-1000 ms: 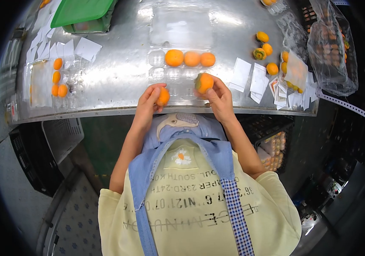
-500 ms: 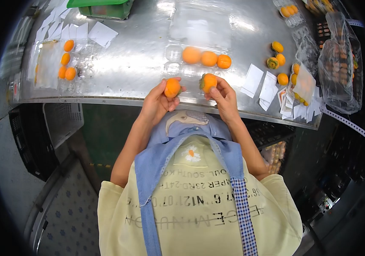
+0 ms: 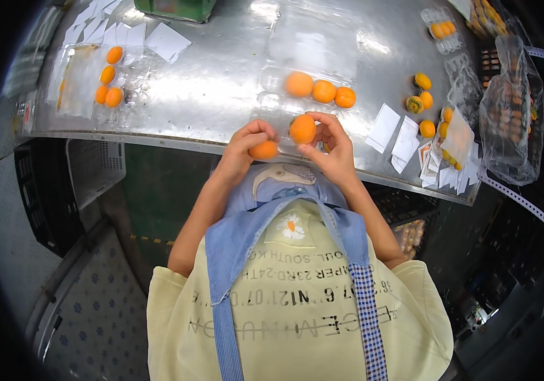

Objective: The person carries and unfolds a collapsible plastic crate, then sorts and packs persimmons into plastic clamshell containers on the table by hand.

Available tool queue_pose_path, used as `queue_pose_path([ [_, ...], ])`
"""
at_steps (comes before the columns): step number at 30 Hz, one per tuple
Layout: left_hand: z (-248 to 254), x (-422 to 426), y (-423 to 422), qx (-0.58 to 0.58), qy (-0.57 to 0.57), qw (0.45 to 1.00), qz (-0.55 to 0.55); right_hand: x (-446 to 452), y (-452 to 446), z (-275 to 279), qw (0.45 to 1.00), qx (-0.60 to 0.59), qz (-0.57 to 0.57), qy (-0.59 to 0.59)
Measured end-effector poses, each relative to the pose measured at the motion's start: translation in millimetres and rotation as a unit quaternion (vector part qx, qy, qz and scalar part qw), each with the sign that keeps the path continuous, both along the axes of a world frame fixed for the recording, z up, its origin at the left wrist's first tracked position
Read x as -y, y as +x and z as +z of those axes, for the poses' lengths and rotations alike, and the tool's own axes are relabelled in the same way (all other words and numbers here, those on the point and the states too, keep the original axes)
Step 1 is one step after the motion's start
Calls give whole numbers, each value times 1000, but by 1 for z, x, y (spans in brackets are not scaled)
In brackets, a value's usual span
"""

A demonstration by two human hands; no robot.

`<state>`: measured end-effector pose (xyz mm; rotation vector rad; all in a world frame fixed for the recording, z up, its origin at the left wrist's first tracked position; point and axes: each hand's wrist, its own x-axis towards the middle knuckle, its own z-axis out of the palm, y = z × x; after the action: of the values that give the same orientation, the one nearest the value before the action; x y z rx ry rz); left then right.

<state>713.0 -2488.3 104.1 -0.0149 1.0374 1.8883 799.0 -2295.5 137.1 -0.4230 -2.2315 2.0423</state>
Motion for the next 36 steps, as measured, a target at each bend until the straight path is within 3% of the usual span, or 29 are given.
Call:
queue_pose_path([
  [5,31,-10,3,63,-33,997,19,5,-9,10,994,-57,49,76],
  [8,34,-12,1,39,-22,999,6,4,-11,12,991,-58,62,100],
  [11,30,-15,4,-60,-84,995,-6,4,-11,13,990,-55,65,108],
  [20,36,-16,0,-60,-83,995,-16,4,-13,10,990,-66,80,99],
  [23,31,-15,0,-134,-79,988,1,5,-16,12,989,-80,79,98],
  [29,34,-16,-2,-173,-81,981,2,4,-18,12,983,-103,87,121],
  [32,35,-16,-3,-177,-81,981,0,4,-19,11,982,-107,87,129],
  [36,32,-15,-4,-72,-105,992,14,4,-23,13,982,-84,69,156],
])
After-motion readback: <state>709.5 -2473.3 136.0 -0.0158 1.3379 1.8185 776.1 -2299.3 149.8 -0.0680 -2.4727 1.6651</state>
